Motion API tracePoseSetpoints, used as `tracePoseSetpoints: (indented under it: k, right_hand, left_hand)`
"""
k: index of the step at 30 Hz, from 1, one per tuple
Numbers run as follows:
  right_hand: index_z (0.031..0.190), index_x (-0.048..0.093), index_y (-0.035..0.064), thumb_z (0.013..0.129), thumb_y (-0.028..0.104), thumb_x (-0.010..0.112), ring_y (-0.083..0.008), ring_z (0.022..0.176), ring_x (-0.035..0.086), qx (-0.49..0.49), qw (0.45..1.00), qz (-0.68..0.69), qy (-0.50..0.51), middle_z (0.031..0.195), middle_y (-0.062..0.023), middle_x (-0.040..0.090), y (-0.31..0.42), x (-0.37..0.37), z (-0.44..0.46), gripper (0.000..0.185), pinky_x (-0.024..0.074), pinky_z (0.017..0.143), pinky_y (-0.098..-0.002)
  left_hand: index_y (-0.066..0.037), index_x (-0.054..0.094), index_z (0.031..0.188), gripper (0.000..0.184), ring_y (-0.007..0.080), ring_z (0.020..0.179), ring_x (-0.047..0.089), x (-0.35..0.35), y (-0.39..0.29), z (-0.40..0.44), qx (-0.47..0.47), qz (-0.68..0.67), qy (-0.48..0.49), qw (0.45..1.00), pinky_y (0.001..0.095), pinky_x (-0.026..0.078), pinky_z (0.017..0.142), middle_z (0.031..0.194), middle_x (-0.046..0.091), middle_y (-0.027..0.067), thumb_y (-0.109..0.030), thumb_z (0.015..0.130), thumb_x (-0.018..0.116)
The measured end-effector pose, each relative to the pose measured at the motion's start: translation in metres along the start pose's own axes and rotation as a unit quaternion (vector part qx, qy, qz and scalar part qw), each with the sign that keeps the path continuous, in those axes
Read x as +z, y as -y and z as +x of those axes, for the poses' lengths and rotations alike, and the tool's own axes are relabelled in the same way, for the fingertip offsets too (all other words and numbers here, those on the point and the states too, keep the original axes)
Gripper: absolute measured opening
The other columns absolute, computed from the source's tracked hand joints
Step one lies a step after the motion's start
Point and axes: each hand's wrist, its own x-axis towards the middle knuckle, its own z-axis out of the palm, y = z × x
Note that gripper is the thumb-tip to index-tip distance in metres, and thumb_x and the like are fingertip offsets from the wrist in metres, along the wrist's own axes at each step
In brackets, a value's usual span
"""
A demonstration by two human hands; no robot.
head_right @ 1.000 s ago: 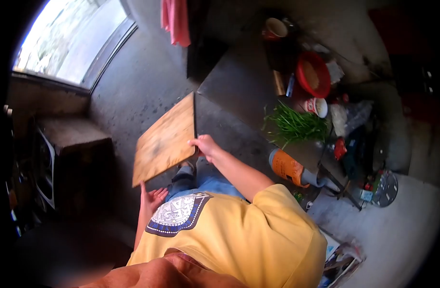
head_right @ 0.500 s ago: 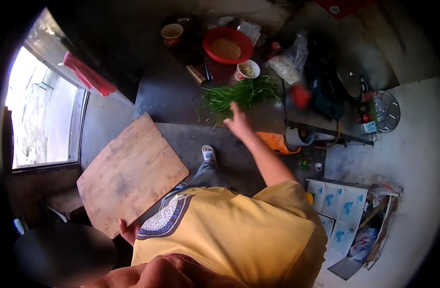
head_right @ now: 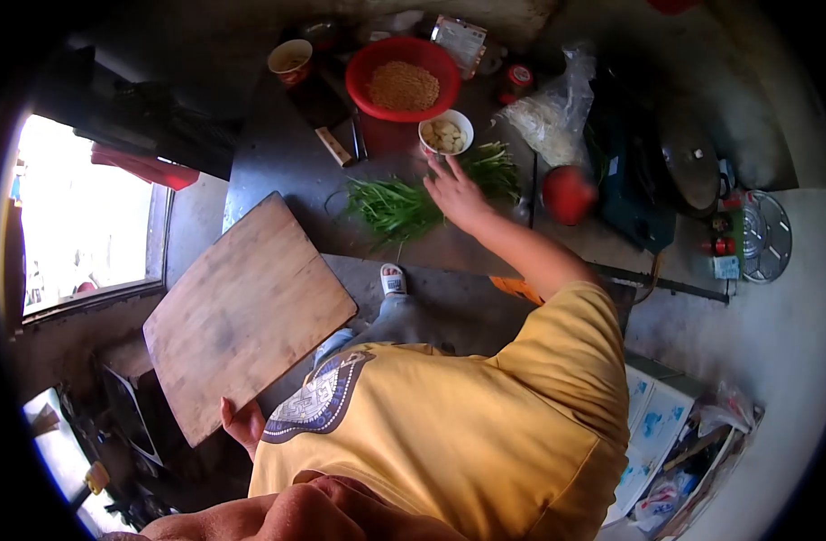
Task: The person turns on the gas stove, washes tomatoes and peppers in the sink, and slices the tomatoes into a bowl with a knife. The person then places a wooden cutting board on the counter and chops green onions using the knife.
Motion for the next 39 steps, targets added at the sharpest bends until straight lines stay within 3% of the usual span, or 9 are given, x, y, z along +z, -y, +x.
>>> tracePoseSetpoints:
  k: [2, 6, 9, 21, 25, 28, 31, 35, 39]
  right_hand:
    - [0.132, 0.058, 0.0027, 0.090, 0.014, 0.052, -0.0292, 0.142, 0.038, -0.015, 0.999, 0.033, -0.016, 0.119, -0.0124, 0.063, 0.002, 0.022, -0.007, 0.045, 0.0197, 0.122, -0.0500]
    - [0.132, 0.059, 0.0097, 0.089, 0.012, 0.052, -0.0294, 0.131, 0.047, 0.035, 0.983, 0.164, -0.073, 0.126, -0.0117, 0.059, -0.003, 0.018, -0.011, 0.044, 0.0286, 0.116, -0.0489]
    - [0.134, 0.058, 0.0130, 0.088, 0.009, 0.053, -0.0299, 0.122, 0.052, 0.044, 0.991, 0.101, -0.074, 0.124, -0.0099, 0.058, -0.007, 0.021, -0.006, 0.046, 0.0341, 0.109, -0.0473]
    - [0.097, 0.066, 0.0104, 0.075, 0.009, 0.066, -0.0271, 0.104, 0.058, 0.028, 0.976, 0.217, 0.017, 0.095, -0.0065, 0.065, -0.017, 0.001, -0.014, 0.022, 0.0352, 0.103, -0.0431]
    - [0.095, 0.068, 0.0102, 0.067, 0.019, 0.077, -0.0288, 0.099, 0.062, 0.199, 0.932, 0.272, -0.133, 0.097, -0.0096, 0.067, -0.027, -0.064, -0.018, 0.031, 0.0375, 0.100, -0.0431]
    - [0.088, 0.069, 0.0020, 0.070, 0.015, 0.074, -0.0349, 0.077, 0.069, 0.268, 0.852, 0.406, -0.193, 0.080, -0.0178, 0.070, -0.052, -0.120, -0.018, 0.023, 0.0526, 0.074, -0.0423]
    - [0.091, 0.070, -0.0009, 0.072, 0.013, 0.071, -0.0365, 0.075, 0.069, 0.286, 0.828, 0.430, -0.218, 0.079, -0.0202, 0.070, -0.058, -0.186, -0.013, 0.023, 0.0527, 0.067, -0.0398]
    - [0.093, 0.073, 0.0021, 0.073, 0.013, 0.072, -0.0356, 0.076, 0.069, 0.149, 0.874, 0.399, -0.234, 0.084, -0.0209, 0.071, -0.026, -0.264, 0.032, 0.023, 0.0538, 0.069, -0.0394]
    - [0.094, 0.069, 0.0029, 0.068, 0.031, 0.079, -0.0291, 0.085, 0.064, 0.133, 0.951, 0.277, -0.023, 0.087, -0.0164, 0.070, 0.050, -0.225, 0.098, 0.039, 0.0421, 0.097, -0.0430]
  left_hand:
    - [-0.002, 0.068, 0.118, 0.028, 0.0274, 0.124, 0.058, 0.012, 0.010, -0.005, 0.003, 0.004, -0.006, 1.000, 0.0455, 0.043, 0.108, 0.126, 0.067, 0.0115, -0.014, 0.093, 0.063]
    - [-0.001, 0.066, 0.120, 0.030, 0.0276, 0.123, 0.059, 0.015, 0.013, -0.005, 0.001, 0.002, -0.010, 1.000, 0.0454, 0.044, 0.107, 0.127, 0.067, 0.0118, -0.014, 0.093, 0.063]
    - [-0.001, 0.066, 0.121, 0.031, 0.0274, 0.122, 0.059, 0.017, 0.013, 0.001, -0.008, 0.009, 0.020, 1.000, 0.0454, 0.044, 0.107, 0.128, 0.066, 0.0120, -0.013, 0.093, 0.062]
    - [0.000, 0.066, 0.117, 0.028, 0.0278, 0.118, 0.062, 0.019, 0.007, 0.048, -0.028, 0.036, -0.021, 0.999, 0.0441, 0.047, 0.104, 0.123, 0.068, 0.0118, -0.010, 0.092, 0.060]
    - [0.001, 0.066, 0.116, 0.027, 0.0283, 0.117, 0.062, 0.005, 0.002, 0.075, -0.063, 0.036, 0.001, 0.997, 0.0440, 0.047, 0.104, 0.121, 0.068, 0.0142, -0.008, 0.091, 0.061]
    - [0.002, 0.065, 0.115, 0.027, 0.0281, 0.117, 0.062, -0.004, 0.002, 0.100, -0.099, 0.049, 0.016, 0.994, 0.0444, 0.047, 0.104, 0.121, 0.068, 0.0142, -0.006, 0.089, 0.061]
    - [0.002, 0.066, 0.113, 0.027, 0.0273, 0.115, 0.064, -0.009, 0.017, 0.129, -0.133, 0.066, 0.015, 0.989, 0.0440, 0.047, 0.105, 0.117, 0.069, 0.0137, -0.005, 0.087, 0.063]
    - [0.001, 0.068, 0.104, 0.018, 0.0254, 0.110, 0.065, -0.004, 0.046, 0.160, -0.158, 0.083, 0.018, 0.984, 0.0417, 0.048, 0.105, 0.110, 0.071, 0.0124, -0.004, 0.086, 0.066]
    - [0.000, 0.067, 0.108, 0.021, 0.0245, 0.113, 0.063, 0.012, 0.079, 0.180, -0.203, 0.112, 0.057, 0.971, 0.0402, 0.047, 0.106, 0.114, 0.070, 0.0112, -0.008, 0.089, 0.068]
